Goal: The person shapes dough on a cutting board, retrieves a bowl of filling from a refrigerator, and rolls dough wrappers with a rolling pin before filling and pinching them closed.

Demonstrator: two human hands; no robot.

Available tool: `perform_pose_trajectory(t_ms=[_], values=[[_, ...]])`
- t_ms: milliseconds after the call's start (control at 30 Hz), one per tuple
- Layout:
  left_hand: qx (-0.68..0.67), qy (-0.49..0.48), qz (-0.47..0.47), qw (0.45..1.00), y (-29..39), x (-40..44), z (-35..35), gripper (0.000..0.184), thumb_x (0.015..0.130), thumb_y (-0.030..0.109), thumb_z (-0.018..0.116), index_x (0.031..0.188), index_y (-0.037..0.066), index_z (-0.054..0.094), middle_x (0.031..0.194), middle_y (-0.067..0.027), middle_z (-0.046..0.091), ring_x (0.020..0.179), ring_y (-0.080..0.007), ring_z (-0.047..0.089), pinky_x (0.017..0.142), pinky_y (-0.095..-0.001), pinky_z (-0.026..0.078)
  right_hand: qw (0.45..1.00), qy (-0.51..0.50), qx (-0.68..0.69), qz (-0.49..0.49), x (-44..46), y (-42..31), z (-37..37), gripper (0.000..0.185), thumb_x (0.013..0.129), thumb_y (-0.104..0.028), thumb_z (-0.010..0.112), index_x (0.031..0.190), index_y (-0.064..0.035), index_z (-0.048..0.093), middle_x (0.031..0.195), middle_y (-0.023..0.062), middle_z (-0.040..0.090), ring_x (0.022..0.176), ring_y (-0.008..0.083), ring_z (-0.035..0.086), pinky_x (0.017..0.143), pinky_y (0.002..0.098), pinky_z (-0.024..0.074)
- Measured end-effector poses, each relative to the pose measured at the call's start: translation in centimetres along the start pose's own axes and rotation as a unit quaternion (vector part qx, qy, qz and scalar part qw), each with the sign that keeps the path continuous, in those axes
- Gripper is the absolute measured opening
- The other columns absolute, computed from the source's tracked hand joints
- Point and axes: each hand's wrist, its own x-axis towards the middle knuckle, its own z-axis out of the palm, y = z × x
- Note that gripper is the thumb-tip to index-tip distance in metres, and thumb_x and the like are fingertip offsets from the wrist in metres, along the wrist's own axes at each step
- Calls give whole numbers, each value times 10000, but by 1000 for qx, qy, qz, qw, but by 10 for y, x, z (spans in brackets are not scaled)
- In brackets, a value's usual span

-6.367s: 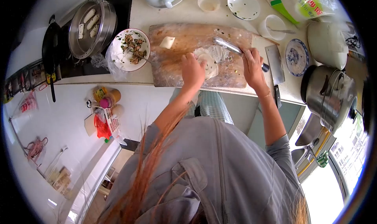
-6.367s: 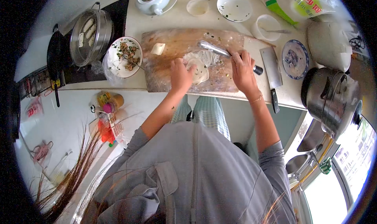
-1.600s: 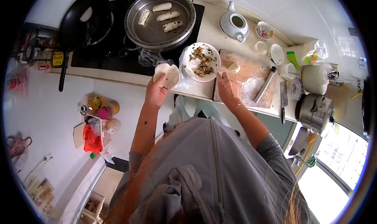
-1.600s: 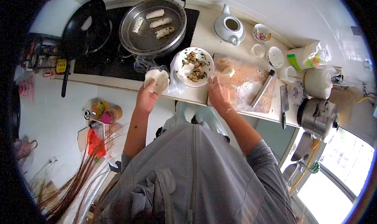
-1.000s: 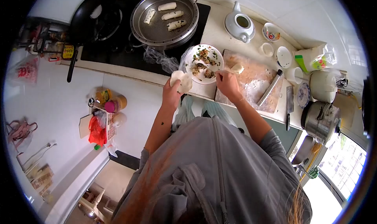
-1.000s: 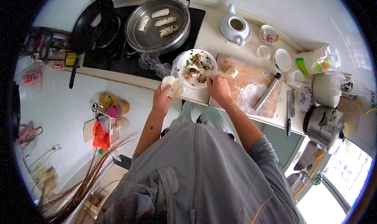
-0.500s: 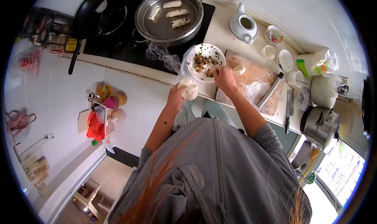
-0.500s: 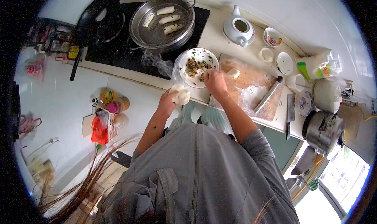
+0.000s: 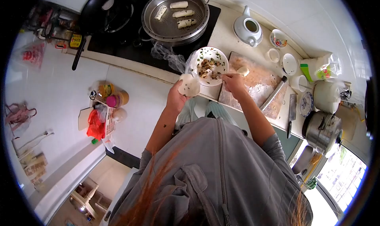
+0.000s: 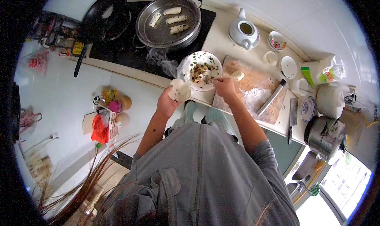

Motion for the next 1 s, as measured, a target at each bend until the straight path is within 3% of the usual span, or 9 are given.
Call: perform_pose_trajectory(t_ms=[33, 133, 233, 333, 433, 567, 767, 867, 1000], values=[[-1, -16, 1, 1000, 0, 4, 4, 470, 1034, 296, 458, 1410, 16, 454, 1343, -150, 584, 1246, -313, 577, 1056, -502, 474, 1000, 7, 21, -3, -10, -7, -3, 182, 933, -105, 659, 989, 54, 727, 625, 3, 530, 440, 68, 381, 401, 250, 271], [-10, -66, 3, 998, -1, 18, 19, 480, 1046, 322, 451, 1409, 8, 460, 1369, -151, 571, 1273, -309, 560, 1073, -494, 464, 996, 26, -39, -78, -26, -10, -22, 217, 920, -152, 679, 1004, 32, 757, 717, 79, 696, 595, 146, 609, 539, 316, 481], [-26, -101, 1, 995, -2, 30, 43, 472, 1068, 328, 389, 1420, 19, 446, 1394, -146, 553, 1288, -309, 547, 1073, -498, 466, 947, 94, -178, -252, -65, -28, -21, 193, 917, -120, 654, 1033, -6, 757, 825, 146, 743, 656, 241, 683, 613, 350, 533], [-47, -93, -10, 994, -5, 37, 67, 466, 1078, 324, 336, 1423, 29, 442, 1393, -145, 549, 1278, -311, 549, 1064, -504, 472, 903, 125, -212, -353, -97, -36, -11, 237, 899, -80, 649, 1116, -47, 736, 898, 172, 724, 705, 338, 694, 651, 405, 557], [-45, -82, -30, 995, 0, 29, 89, 439, 1074, 294, 328, 1408, 42, 460, 1363, -148, 563, 1242, -316, 568, 1035, -493, 500, 836, 158, -322, -415, -114, -36, -6, 361, 882, -54, 654, 1241, -89, 679, 896, 139, 659, 702, 337, 669, 625, 419, 554], [-46, -78, -43, 995, 2, 31, 99, 426, 1079, 278, 324, 1393, 22, 456, 1354, -162, 557, 1218, -313, 585, 997, -475, 540, 779, 143, -413, -449, -121, -23, -6, 549, 859, -57, 671, 1394, -140, 577, 879, 101, 543, 681, 264, 645, 588, 402, 553], [-54, -45, -41, 997, 7, 25, 104, 425, 1083, 279, 318, 1375, 6, 464, 1331, -179, 562, 1194, -313, 597, 982, -480, 552, 818, 195, -259, -475, -113, -25, 0, 368, 847, 20, 683, 1202, -73, 713, 789, 92, 561, 638, 248, 605, 579, 364, 513], [-59, -60, -36, 996, 9, 24, 99, 410, 1072, 276, 350, 1370, 28, 483, 1333, -159, 561, 1207, -289, 583, 978, -464, 537, 846, 182, -237, -442, -122, -39, 1, 311, 844, 37, 680, 1135, -58, 737, 783, 94, 578, 637, 247, 609, 581, 353, 511], [-57, -72, -38, 995, 12, 22, 95, 404, 1068, 262, 364, 1372, 24, 485, 1337, -152, 561, 1222, -285, 574, 985, -464, 530, 788, 129, -316, -513, -121, -47, -4, 332, 831, 37, 692, 1142, -72, 739, 803, 77, 595, 647, 235, 622, 579, 347, 511]])
